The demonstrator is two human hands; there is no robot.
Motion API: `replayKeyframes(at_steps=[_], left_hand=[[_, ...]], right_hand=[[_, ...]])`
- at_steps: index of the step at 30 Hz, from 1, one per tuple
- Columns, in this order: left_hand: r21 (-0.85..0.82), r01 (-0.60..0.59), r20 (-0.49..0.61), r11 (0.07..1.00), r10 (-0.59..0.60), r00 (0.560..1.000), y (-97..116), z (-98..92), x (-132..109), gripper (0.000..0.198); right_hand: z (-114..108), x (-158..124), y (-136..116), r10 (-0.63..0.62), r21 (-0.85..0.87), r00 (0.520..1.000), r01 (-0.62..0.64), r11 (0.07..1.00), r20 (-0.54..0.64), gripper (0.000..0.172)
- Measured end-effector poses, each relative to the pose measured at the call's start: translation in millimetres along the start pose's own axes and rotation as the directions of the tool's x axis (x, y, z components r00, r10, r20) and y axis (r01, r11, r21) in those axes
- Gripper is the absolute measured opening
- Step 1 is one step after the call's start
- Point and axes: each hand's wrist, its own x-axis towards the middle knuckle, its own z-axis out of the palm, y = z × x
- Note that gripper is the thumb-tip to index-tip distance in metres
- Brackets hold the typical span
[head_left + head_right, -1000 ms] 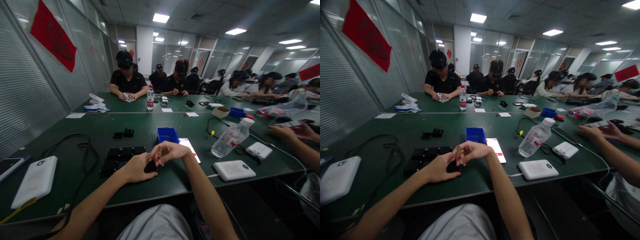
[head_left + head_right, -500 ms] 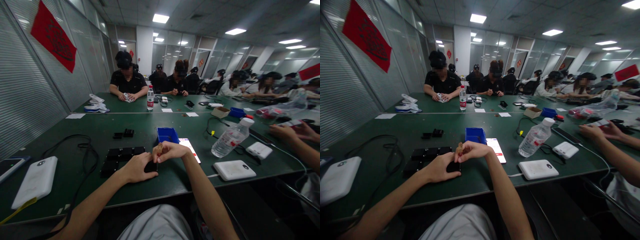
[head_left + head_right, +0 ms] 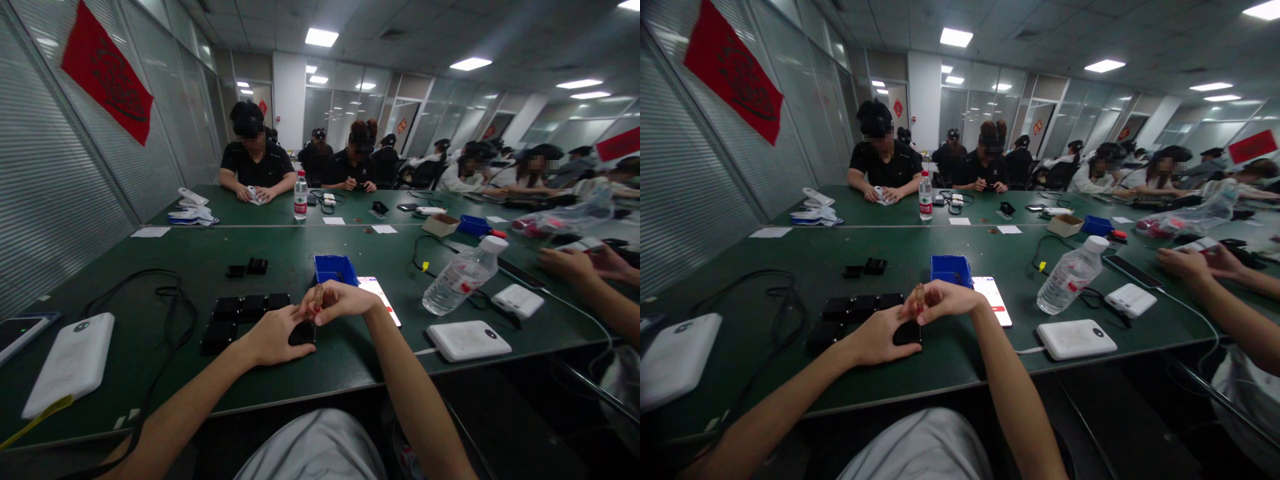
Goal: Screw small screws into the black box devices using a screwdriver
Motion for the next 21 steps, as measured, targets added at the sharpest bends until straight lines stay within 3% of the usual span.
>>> replayKeyframes(at_steps=[5, 11, 21], left_hand=[[-0.008, 0.005, 0.004, 1.0, -0.005, 1.0, 0.1, -0.5, 0.4, 0.052], [-0.02, 0.034, 0.012, 0.999, -0.034, 0.999, 2.7, -2.1, 1.1, 0.05], [-0.083, -0.004, -0.004, 0.997, 0.004, 1.0, 3.0, -4.0, 0.5, 0.038]], right_hand=[[0.6, -1.8, -3.7, 0.027, 0.02, 1.0, -0.027, 0.999, 0.007, 0.039], [-1.2, -3.1, 1.6, 0.01, 0.025, 1.0, -0.01, 1.0, 0.025, 0.028], [-0.5, -5.3, -4.8, 0.084, 0.04, 0.992, -0.088, 0.995, 0.099, 0.032]])
